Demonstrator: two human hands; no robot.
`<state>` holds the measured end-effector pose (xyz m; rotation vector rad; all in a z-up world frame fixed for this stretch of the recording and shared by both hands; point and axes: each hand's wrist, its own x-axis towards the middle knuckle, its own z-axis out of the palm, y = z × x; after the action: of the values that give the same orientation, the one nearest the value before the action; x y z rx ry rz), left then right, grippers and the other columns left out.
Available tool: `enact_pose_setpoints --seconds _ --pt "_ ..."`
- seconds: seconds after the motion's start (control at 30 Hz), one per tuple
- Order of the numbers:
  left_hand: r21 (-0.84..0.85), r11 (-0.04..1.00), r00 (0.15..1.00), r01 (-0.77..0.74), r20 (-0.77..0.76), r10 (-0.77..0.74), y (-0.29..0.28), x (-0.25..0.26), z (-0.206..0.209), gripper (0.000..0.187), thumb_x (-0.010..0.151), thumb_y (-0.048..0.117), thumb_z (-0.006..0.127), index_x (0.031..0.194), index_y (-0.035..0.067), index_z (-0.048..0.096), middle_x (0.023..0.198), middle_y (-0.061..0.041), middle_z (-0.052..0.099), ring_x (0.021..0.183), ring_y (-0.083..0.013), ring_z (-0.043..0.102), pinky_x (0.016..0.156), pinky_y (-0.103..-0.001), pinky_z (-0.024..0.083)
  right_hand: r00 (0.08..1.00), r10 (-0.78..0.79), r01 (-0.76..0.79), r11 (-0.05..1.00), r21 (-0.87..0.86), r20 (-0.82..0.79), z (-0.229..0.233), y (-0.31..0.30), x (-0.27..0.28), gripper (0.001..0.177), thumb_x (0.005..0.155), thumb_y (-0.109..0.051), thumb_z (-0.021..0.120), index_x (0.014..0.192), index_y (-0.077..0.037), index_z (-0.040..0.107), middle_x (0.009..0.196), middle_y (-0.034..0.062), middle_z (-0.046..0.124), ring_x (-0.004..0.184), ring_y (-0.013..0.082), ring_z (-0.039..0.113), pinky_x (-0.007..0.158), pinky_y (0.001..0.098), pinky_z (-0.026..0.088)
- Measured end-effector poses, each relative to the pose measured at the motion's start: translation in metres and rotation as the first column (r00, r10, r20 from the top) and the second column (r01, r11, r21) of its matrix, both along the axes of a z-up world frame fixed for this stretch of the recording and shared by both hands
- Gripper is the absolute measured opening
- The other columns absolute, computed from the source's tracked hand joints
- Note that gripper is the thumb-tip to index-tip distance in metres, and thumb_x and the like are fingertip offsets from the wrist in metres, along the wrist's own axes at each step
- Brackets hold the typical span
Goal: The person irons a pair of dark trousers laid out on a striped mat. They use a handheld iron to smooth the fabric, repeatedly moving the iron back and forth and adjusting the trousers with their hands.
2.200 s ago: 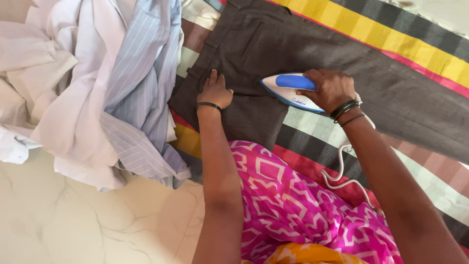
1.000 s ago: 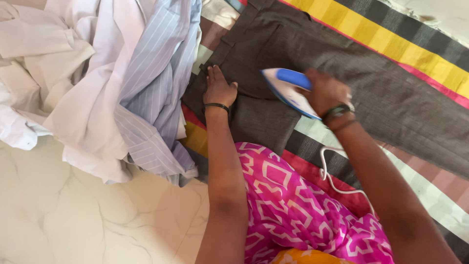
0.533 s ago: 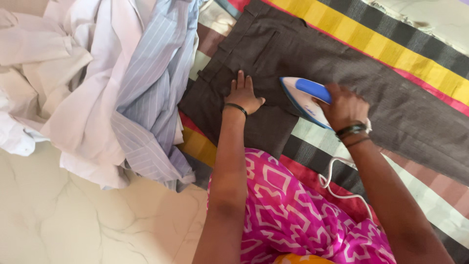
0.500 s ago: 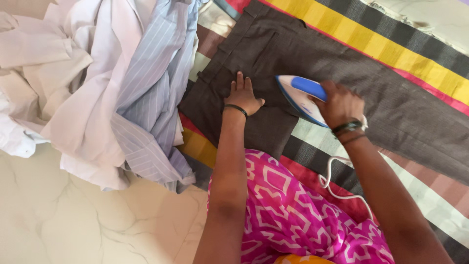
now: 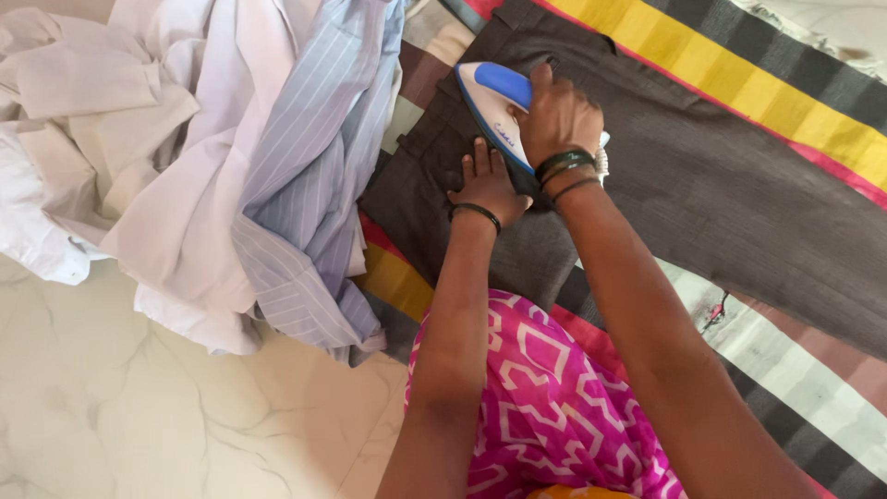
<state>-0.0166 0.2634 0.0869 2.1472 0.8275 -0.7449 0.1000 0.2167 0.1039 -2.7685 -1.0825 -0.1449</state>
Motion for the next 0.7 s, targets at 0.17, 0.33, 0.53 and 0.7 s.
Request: enact_pose_setpoints --seconds 0.17,0.33,0.53,0.7 --pt "-0.010 0.999 0.999 -0.035 -0.002 0.035 0.000 0.000 0.002 0.099 0.094 0.045 0.065 0.164 0.013 0.003 0.172 -0.003 -0.018 0.159 -0.0296 -0.005 0.119 -0.070 0.022 0.971 0.132 -0.151 0.985 -0.081 -0.199 0.025 -0.012 0.009 0.060 0.091 -0.032 0.076 0.134 -0.009 0.042 0.095 0.0232 0.072 0.085 0.0449 0.071 0.069 0.0573 0.056" --pt "0.007 0.999 0.999 -0.047 0.007 0.047 -0.001 0.000 0.002 0.098 0.094 0.044 0.064 0.164 0.014 0.002 0.172 -0.003 -0.018 0.159 -0.0277 -0.005 0.120 -0.067 0.023 0.970 0.011 -0.044 0.990 -0.132 -0.242 0.026 -0.054 0.005 0.053 0.096 -0.032 0.072 0.133 -0.011 0.041 0.104 0.0272 0.071 0.092 0.0481 0.071 0.075 0.0584 0.057" --pt "0.008 0.999 0.999 -0.033 -0.024 0.034 -0.001 0.004 0.004 0.100 0.094 0.048 0.064 0.164 0.013 0.002 0.171 -0.005 -0.020 0.159 -0.0293 -0.006 0.119 -0.069 0.022 0.938 -0.224 0.190 0.970 -0.150 -0.265 0.024 -0.099 0.003 0.056 0.099 -0.037 0.069 0.137 -0.007 0.040 0.103 0.0287 0.069 0.088 0.0463 0.073 0.071 0.0557 0.059" --pt "0.016 1.000 0.999 -0.020 -0.045 0.021 -0.006 0.008 0.003 0.103 0.094 0.051 0.064 0.164 0.010 0.001 0.171 -0.009 -0.023 0.159 -0.0332 -0.009 0.116 -0.073 0.022 0.988 -0.076 0.062 0.993 -0.102 -0.136 0.017 -0.089 0.014 0.062 0.096 -0.039 0.072 0.137 -0.005 0.041 0.101 0.0277 0.069 0.085 0.0473 0.071 0.067 0.0561 0.057"
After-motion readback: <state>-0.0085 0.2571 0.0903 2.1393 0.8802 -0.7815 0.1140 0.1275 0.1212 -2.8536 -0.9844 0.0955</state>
